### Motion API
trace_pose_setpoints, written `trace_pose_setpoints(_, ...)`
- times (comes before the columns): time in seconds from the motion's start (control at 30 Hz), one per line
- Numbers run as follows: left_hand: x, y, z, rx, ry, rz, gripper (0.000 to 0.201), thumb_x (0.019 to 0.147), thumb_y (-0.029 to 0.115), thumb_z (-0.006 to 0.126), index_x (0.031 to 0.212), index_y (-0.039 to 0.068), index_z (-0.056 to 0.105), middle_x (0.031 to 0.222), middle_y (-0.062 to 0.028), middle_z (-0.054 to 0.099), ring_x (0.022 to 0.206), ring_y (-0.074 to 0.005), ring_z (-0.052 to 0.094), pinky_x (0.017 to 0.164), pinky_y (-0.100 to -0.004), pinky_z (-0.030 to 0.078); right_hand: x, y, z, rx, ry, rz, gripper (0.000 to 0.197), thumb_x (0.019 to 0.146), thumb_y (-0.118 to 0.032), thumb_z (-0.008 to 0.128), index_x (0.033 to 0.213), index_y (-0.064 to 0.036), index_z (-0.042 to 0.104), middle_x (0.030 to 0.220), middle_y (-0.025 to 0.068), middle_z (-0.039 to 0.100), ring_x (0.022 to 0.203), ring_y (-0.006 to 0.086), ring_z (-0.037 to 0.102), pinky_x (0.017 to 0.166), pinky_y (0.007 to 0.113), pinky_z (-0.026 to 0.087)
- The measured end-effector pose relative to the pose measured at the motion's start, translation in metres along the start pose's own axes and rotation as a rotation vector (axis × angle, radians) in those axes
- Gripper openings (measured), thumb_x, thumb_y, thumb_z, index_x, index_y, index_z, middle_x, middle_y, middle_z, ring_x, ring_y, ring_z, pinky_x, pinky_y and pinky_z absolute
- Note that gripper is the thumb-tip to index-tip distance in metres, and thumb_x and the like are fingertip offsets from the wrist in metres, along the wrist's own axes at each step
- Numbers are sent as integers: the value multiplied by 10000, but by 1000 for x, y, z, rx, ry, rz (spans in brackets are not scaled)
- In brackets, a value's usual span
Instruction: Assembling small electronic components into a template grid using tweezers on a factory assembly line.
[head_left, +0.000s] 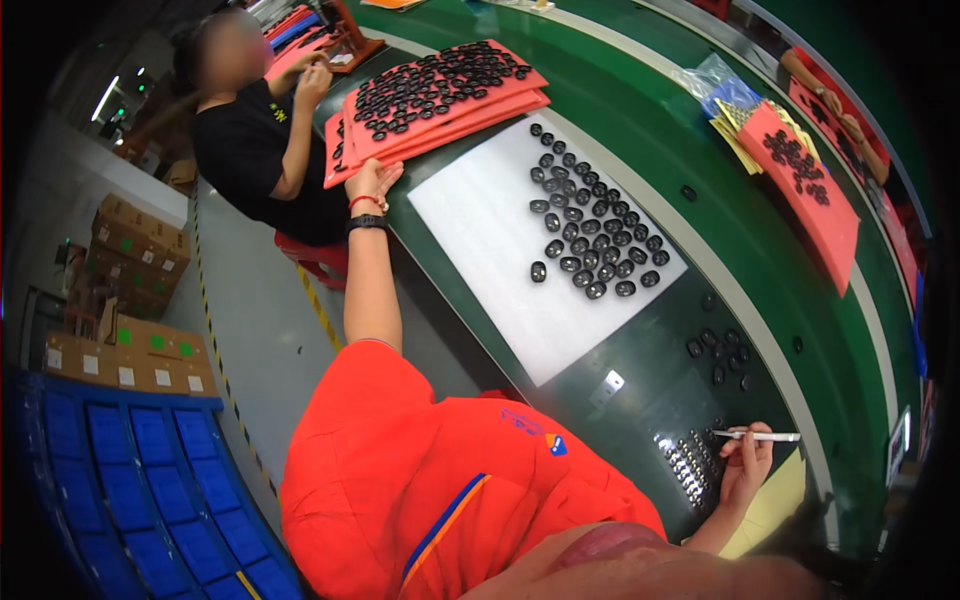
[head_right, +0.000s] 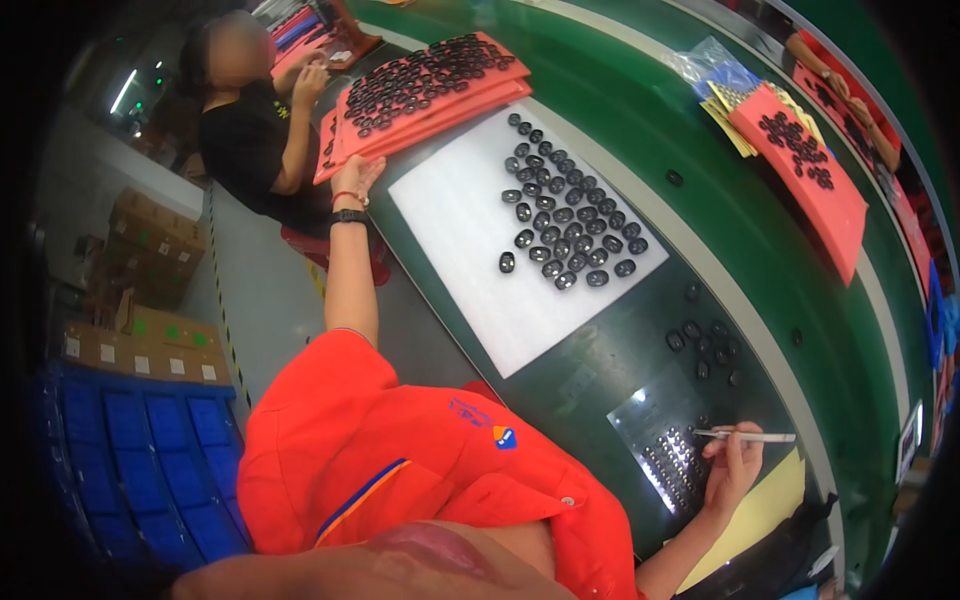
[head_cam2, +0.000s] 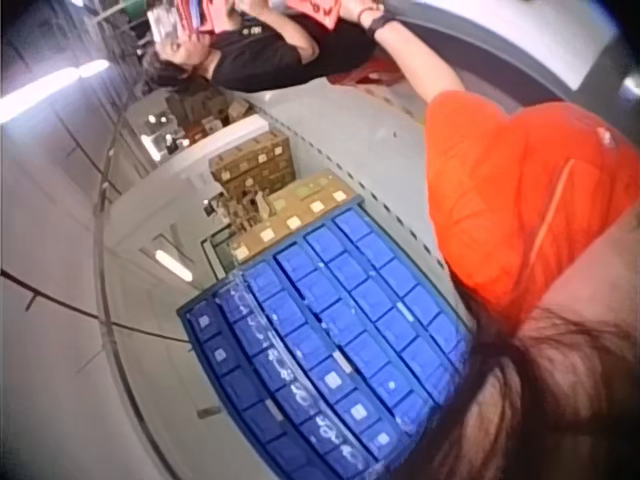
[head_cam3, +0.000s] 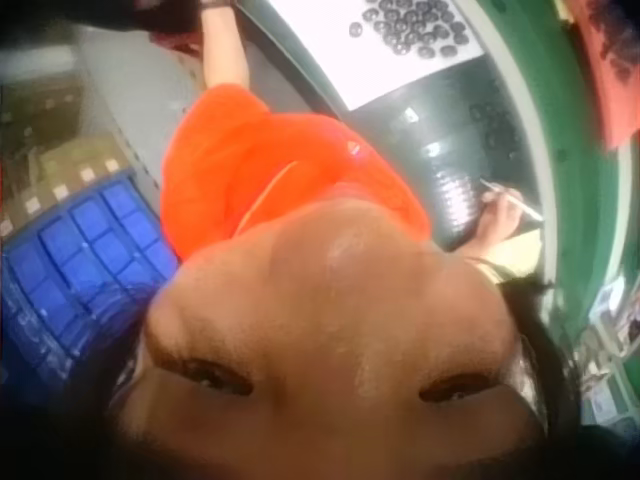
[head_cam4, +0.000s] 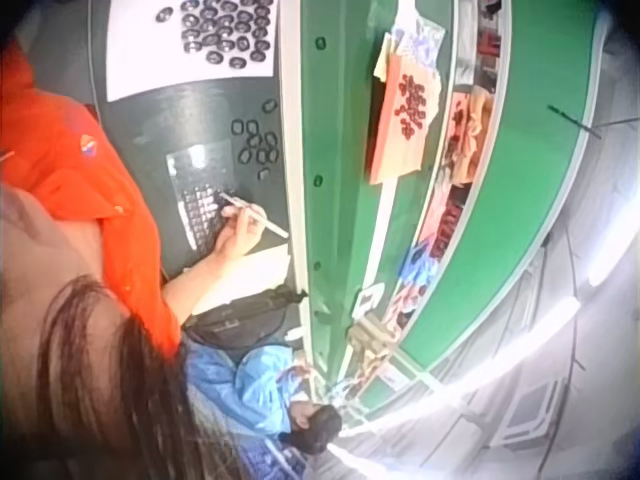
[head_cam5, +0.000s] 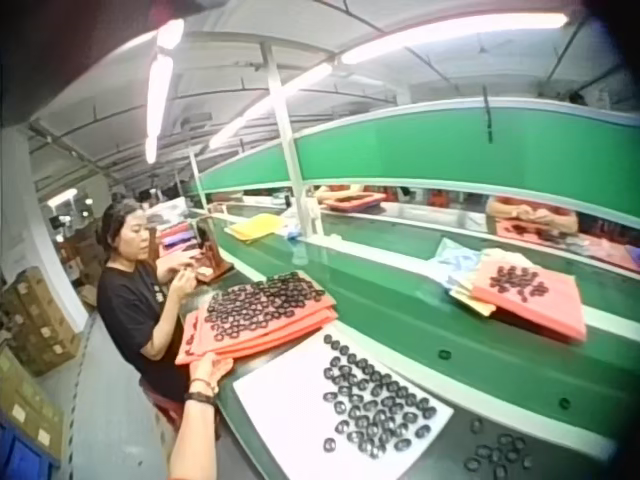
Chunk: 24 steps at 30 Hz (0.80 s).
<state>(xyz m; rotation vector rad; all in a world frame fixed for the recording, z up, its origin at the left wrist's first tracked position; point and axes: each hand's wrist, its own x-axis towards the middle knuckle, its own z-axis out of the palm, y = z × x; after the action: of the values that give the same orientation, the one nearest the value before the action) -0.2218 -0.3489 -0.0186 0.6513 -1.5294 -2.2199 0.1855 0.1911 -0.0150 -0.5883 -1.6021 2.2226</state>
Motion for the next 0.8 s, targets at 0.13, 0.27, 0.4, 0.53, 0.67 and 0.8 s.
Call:
trace_pose_setpoints(0.13, 19, -11, -19, -37, -140, -118, 291, 857, 92, 489, 1063, -115, 477, 988, -232, 602, 905, -337, 633, 769, -364, 560, -1, -1, 0, -35, 17, 29, 186, 901, -79, 520, 1065, -30, 449, 859, 133, 588, 591, 132, 553, 531, 220, 444)
trace_pose_setpoints(0.27, 18, -8, -54, 68, -151, -62, 354, 883, 150, 534, 1102, -118, 458, 1019, -216, 580, 932, -339, 623, 778, -362, 552, 1, -3, 6, -16, 27, 52, 208, 885, -87, 541, 1060, -30, 444, 847, 132, 591, 591, 139, 567, 525, 228, 454)
trace_pose_setpoints(0.4, -9, 8, -34, 137, -238, 67, 280, 845, 95, 556, 940, -167, 534, 908, -254, 581, 825, -335, 604, 748, -391, 549, -8, -6, 2, 42, 39, 44, 227, 872, -101, 556, 1057, -28, 444, 830, 132, 598, 573, 159, 580, 511, 244, 466)
trace_pose_setpoints(0.53, -107, 45, 34, 407, -154, 457, 262, 889, 260, 543, 913, 14, 631, 736, 6, 524, 602, -109, 454, 571, -241, 388, -4, -5, 7, 109, 75, 6, 198, 864, -109, 577, 1014, -19, 484, 832, 123, 604, 580, 170, 606, 520, 265, 497)
trace_pose_setpoints(0.67, -152, 61, 81, 487, -552, 584, 191, 915, 186, 531, 872, 9, 585, 672, 19, 481, 558, -48, 394, 520, -173, 317, -6, -15, 9, 265, 134, -1, 137, 885, -136, 562, 966, -49, 495, 817, 124, 637, 576, 166, 620, 528, 270, 493)
trace_pose_setpoints(0.8, -222, 42, 127, 411, -999, 602, 120, 899, 86, 534, 801, 19, 551, 626, 34, 440, 546, -43, 386, 494, -176, 290, -22, -43, -5, 366, 262, -158, 128, 911, -189, 523, 948, -67, 509, 797, 117, 640, 584, 143, 607, 526, 252, 478)
